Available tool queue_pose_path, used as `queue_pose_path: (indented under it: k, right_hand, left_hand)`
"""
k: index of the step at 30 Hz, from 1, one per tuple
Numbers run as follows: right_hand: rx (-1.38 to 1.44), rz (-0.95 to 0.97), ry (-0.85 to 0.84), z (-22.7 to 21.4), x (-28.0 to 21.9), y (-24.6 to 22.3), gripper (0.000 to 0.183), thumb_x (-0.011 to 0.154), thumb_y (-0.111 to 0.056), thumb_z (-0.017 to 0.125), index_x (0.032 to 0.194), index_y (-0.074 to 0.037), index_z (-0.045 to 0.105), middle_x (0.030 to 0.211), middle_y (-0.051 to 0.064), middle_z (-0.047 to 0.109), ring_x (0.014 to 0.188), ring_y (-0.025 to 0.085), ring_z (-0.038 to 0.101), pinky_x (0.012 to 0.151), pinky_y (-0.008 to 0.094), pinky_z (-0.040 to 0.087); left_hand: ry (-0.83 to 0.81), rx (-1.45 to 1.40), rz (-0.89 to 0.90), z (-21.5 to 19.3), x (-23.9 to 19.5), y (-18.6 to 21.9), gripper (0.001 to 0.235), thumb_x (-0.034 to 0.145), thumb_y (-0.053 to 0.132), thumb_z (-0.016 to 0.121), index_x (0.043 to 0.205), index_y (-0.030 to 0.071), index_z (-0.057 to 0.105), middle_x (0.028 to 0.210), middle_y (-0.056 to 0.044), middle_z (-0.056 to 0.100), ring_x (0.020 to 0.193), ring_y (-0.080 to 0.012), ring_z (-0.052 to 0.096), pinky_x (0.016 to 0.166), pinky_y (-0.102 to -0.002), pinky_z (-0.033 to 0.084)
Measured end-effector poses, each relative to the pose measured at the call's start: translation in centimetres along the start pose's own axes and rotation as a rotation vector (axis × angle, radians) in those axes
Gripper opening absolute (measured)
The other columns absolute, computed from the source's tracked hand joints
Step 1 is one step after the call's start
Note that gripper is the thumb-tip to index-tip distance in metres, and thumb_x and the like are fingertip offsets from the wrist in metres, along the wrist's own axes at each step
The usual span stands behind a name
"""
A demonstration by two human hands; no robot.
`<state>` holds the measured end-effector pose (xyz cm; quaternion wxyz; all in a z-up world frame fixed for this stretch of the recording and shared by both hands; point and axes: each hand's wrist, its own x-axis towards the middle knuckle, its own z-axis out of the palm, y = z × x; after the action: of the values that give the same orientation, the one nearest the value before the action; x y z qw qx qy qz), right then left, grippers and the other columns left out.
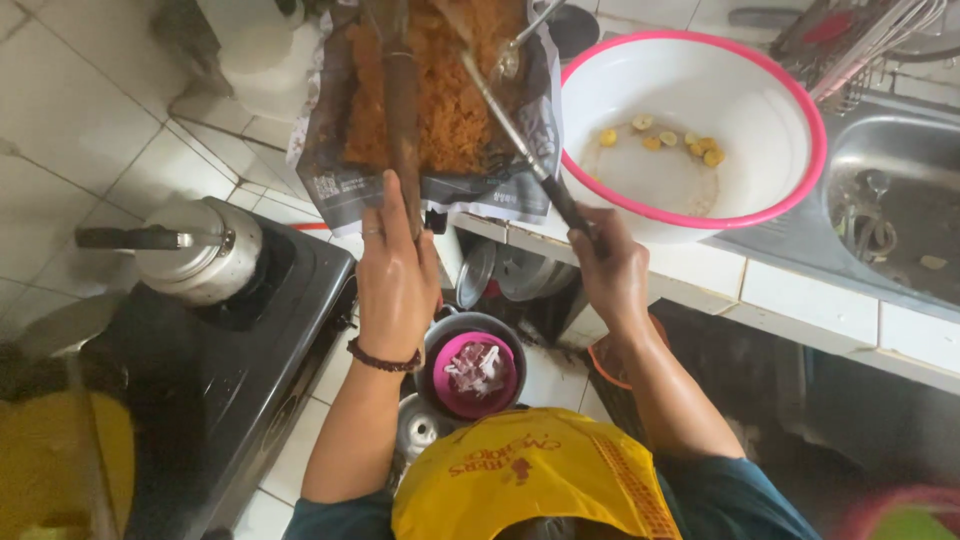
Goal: Transferring fried food from a strainer into a container and spreading it out using a spatula.
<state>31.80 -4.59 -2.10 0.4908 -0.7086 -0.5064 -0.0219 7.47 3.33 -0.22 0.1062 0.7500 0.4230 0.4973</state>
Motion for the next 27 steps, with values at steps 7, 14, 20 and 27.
queue_pose_path:
  k: [7,14,20,27]
  right_hand:
    - [-0.004,-0.005,0.019,-0.4,-0.8,-0.6,0.030,0.094,-0.020,0.076,0.123,-0.025,0.070,0.092,0.013,0.077,0.087,0.036,0.074,0.080,0.045,0.056]
    - [-0.051,-0.035,0.005,-1.1,0.0,-0.5,0.031,0.095,-0.020,0.075,0.125,-0.025,0.069,0.092,0.014,0.076,0.088,0.037,0.074,0.080,0.047,0.056]
    - [0.460,0.115,-0.192,-1.6,2.8,0.6,0.021,0.107,-0.022,0.053,0.125,-0.015,0.057,0.068,0.006,0.060,0.050,0.014,0.052,0.044,0.024,0.039]
    - [0.855,0.207,-0.304,-0.6,5.9,-0.6,0.024,0.109,-0.016,0.039,0.123,-0.006,0.054,0.061,0.012,0.048,0.037,0.012,0.040,0.034,0.020,0.028]
  left_hand:
    - [0.005,0.087,0.004,0.3,-0.8,-0.6,0.075,0.095,0.012,0.065,0.160,0.009,0.028,0.128,-0.028,0.054,0.096,-0.0545,0.066,0.072,-0.060,0.058]
    - [0.018,0.058,-0.009,0.7,-0.3,-0.7,0.075,0.092,0.011,0.066,0.159,0.007,0.032,0.128,-0.030,0.054,0.099,-0.0568,0.063,0.076,-0.062,0.056]
    - [0.076,-0.095,0.020,0.1,0.2,-0.8,0.071,0.095,0.010,0.063,0.159,0.005,0.033,0.135,-0.034,0.053,0.113,-0.0594,0.057,0.090,-0.062,0.051]
    - [0.227,-0.279,0.036,2.8,-0.1,-2.0,0.063,0.102,0.017,0.058,0.159,0.006,0.034,0.147,-0.031,0.048,0.129,-0.0528,0.052,0.105,-0.056,0.046]
